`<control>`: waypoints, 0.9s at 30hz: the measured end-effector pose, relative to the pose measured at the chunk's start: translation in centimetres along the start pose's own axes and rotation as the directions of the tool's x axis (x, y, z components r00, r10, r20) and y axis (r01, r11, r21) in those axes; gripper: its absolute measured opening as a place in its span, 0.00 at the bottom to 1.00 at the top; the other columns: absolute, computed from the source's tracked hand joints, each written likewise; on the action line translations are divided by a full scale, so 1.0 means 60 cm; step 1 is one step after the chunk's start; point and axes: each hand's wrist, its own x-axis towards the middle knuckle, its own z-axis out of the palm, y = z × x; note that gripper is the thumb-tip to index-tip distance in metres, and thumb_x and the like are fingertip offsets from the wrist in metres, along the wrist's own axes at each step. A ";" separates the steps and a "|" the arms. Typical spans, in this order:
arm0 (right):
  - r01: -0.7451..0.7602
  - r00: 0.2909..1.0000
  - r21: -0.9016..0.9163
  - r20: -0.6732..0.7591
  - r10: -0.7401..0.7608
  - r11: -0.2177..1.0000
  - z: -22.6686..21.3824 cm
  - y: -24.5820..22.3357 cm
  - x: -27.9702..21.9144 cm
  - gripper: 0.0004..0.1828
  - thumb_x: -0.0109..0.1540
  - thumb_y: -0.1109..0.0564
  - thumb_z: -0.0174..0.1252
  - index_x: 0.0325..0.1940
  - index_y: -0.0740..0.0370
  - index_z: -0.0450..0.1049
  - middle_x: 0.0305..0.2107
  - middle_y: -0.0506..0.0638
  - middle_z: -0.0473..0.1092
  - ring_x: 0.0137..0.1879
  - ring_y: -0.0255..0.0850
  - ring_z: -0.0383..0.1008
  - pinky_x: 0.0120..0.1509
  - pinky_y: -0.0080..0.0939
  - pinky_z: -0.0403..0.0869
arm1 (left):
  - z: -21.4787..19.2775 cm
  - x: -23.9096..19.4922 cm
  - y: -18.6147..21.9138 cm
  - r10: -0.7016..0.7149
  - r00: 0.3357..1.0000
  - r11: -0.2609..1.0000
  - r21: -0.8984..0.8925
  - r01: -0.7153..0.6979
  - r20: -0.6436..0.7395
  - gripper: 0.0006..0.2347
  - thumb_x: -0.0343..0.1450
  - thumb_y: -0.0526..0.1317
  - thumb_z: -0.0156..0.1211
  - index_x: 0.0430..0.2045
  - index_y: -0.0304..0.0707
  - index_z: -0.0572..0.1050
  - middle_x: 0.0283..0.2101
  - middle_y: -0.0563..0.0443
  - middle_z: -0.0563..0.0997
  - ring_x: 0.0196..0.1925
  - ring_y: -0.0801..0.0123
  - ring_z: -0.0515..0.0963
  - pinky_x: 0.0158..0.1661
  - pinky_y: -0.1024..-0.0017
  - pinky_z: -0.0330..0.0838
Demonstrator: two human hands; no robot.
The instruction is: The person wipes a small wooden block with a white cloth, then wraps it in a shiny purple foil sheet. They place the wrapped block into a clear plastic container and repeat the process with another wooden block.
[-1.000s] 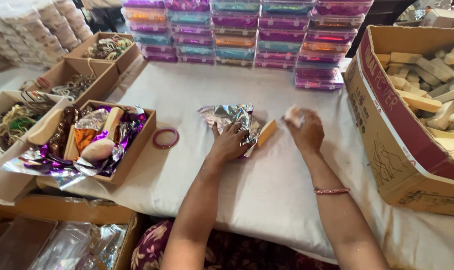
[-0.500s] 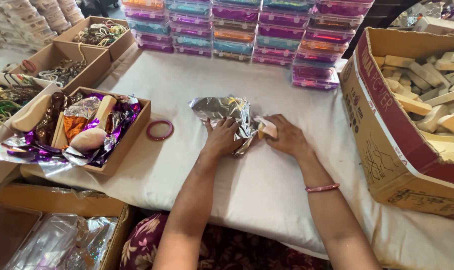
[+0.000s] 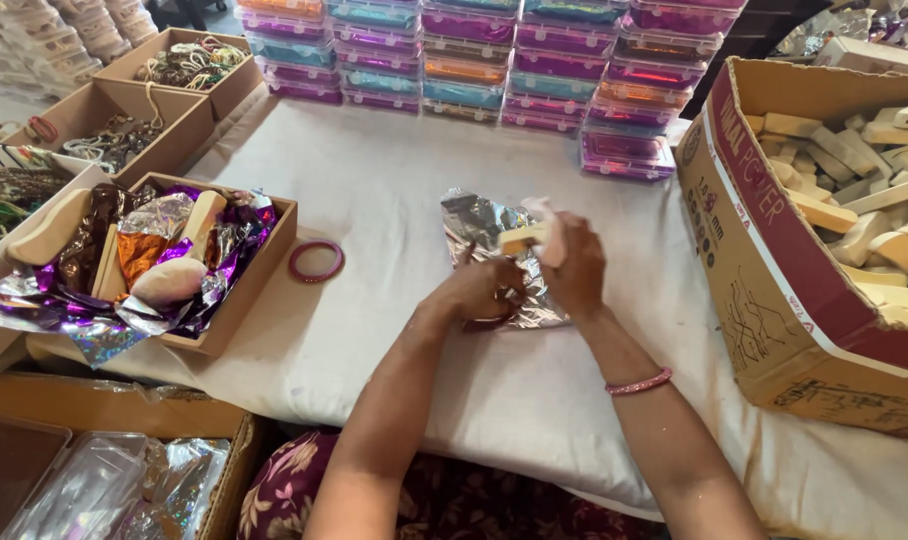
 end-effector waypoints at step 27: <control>-0.046 0.983 0.462 0.178 -0.041 0.886 0.044 -0.097 -0.040 0.38 0.73 0.37 0.35 0.81 0.63 0.49 0.78 0.63 0.48 0.85 0.59 0.43 0.86 0.54 0.47 | 0.019 0.040 -0.012 -0.372 0.850 0.172 -0.928 -0.331 -0.372 0.17 0.77 0.41 0.50 0.62 0.43 0.63 0.53 0.44 0.78 0.51 0.66 0.80 0.47 0.69 0.80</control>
